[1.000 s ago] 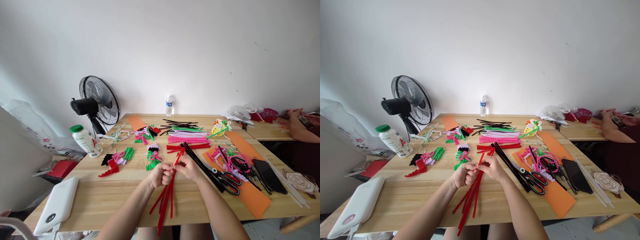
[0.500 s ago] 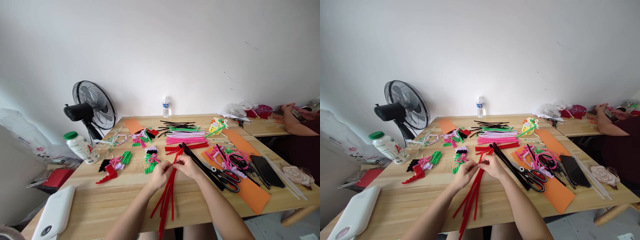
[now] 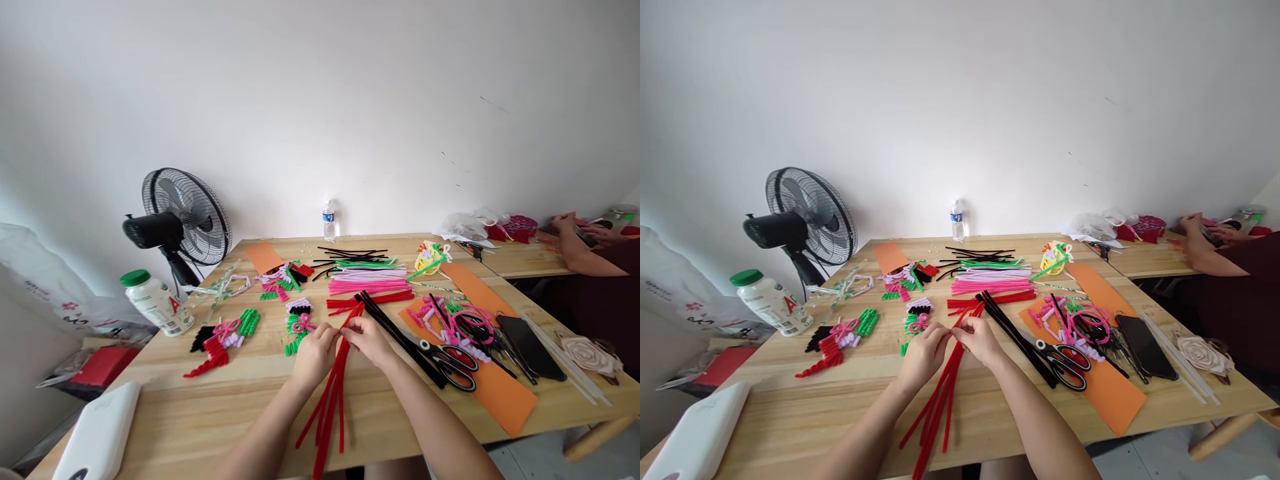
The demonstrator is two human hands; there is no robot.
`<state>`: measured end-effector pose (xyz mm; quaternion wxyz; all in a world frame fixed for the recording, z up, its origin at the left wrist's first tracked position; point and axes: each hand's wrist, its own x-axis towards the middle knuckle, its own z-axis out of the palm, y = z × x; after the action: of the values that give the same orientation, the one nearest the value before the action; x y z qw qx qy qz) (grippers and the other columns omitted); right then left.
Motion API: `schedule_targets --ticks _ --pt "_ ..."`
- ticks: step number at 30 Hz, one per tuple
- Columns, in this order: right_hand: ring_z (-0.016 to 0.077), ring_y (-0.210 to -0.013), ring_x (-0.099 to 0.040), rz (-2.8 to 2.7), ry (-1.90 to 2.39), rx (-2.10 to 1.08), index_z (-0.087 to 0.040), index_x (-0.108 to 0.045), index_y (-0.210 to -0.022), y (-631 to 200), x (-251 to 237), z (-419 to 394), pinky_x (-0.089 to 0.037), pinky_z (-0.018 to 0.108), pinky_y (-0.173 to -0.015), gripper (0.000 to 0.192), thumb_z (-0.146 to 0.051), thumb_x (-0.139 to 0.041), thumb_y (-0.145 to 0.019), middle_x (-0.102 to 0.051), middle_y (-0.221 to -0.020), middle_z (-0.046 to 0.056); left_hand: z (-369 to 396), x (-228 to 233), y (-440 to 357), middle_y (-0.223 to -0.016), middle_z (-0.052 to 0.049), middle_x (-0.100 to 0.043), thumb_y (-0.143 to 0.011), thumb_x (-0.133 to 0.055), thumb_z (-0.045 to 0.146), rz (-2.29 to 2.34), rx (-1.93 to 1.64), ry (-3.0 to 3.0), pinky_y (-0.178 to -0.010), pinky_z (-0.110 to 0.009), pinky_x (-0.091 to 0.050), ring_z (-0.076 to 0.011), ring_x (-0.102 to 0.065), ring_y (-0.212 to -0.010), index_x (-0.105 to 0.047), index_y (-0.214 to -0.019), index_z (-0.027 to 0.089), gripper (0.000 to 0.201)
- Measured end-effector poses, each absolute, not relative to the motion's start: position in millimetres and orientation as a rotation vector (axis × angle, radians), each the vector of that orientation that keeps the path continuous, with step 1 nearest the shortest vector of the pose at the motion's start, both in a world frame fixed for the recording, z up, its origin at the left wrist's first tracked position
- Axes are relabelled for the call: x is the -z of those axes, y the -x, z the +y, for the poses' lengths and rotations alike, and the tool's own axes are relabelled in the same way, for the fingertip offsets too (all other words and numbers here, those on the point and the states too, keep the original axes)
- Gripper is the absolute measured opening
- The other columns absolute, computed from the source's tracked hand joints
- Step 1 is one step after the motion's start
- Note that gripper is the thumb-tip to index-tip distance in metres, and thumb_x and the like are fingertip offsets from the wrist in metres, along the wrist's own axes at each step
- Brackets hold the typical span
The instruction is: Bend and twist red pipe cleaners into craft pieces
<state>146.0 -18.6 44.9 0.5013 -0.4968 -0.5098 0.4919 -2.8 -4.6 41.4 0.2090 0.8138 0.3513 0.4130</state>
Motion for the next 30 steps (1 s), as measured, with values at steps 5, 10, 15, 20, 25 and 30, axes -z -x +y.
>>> schedule_targets --ticks 5,10,15,20,25,30 --pt "0.0128 -0.059 -0.051 -1.487 1.142 -0.905 -0.017 -0.061 -0.067 -152.4 -59.5 -26.6 -0.04 0.025 -0.054 0.021 -0.037 -0.067 -0.072 -0.057 -0.063 0.0 0.0 -45.5 7.0 -0.063 -0.001 -0.051 -0.08 -0.052 0.035 0.869 -0.986 -1.802 -0.052 -0.022 -0.037 -0.0111 -0.046 -0.056 -0.056 -0.071 0.016 0.021" --pt "0.015 -0.065 -0.055 -1.618 1.004 -0.823 -0.017 -0.062 -0.069 -149.2 -69.6 -35.1 -0.043 0.026 -0.059 0.018 -0.034 -0.063 -0.077 -0.061 -0.07 0.003 5.6 -47.8 12.6 -0.048 0.01 -0.027 -0.069 -0.059 0.041 0.584 -0.444 -1.133 -0.035 -0.017 -0.012 -0.0032 -0.011 -0.037 -0.046 -0.069 0.017 0.027" --pt "0.0097 -0.046 -0.045 -1.315 1.141 -1.004 -0.018 -0.057 -0.067 -144.9 -55.8 -26.4 -0.035 0.022 -0.044 0.026 -0.042 -0.064 -0.073 -0.051 -0.054 -0.003 -2.3 -45.4 5.0 -0.072 -0.001 -0.051 -0.076 -0.057 0.037 0.812 -1.003 -1.653 -0.051 -0.022 -0.038 -0.0097 -0.043 -0.055 -0.055 -0.084 0.017 0.021" --pt "0.0077 -0.04 -0.038 -1.269 1.14 -1.136 -0.017 -0.056 -0.066 -147.9 -43.9 -18.2 -0.029 0.021 -0.039 0.032 -0.047 -0.065 -0.071 -0.046 -0.047 -0.006 -4.8 -38.9 0.8 -0.082 -0.007 -0.055 -0.086 -0.042 0.028 0.865 -1.201 -2.111 -0.069 -0.029 -0.043 -0.016 -0.053 -0.074 -0.06 -0.083 0.019 0.02" --pt "0.0126 -0.055 -0.051 -1.468 1.119 -0.922 -0.017 -0.062 -0.069 -152.8 -53.3 -24.6 -0.041 0.024 -0.052 0.023 -0.039 -0.065 -0.075 -0.057 -0.061 0.0 -1.8 -42.6 3.7 -0.068 -0.002 -0.051 -0.08 -0.051 0.033 0.821 -1.053 -1.735 -0.054 -0.023 -0.04 -0.0118 -0.048 -0.059 -0.057 -0.074 0.016 0.019" --pt "0.0148 -0.063 -0.055 -1.616 1.057 -0.761 -0.017 -0.062 -0.067 -151.5 -58.2 -29.9 -0.043 0.026 -0.058 0.018 -0.032 -0.064 -0.076 -0.061 -0.067 0.002 8.9 -44.9 10.2 -0.052 0.009 -0.028 -0.068 -0.058 0.036 0.607 -0.414 -1.032 -0.033 -0.018 -0.009 -0.0022 -0.009 -0.036 -0.046 -0.068 0.017 0.023"
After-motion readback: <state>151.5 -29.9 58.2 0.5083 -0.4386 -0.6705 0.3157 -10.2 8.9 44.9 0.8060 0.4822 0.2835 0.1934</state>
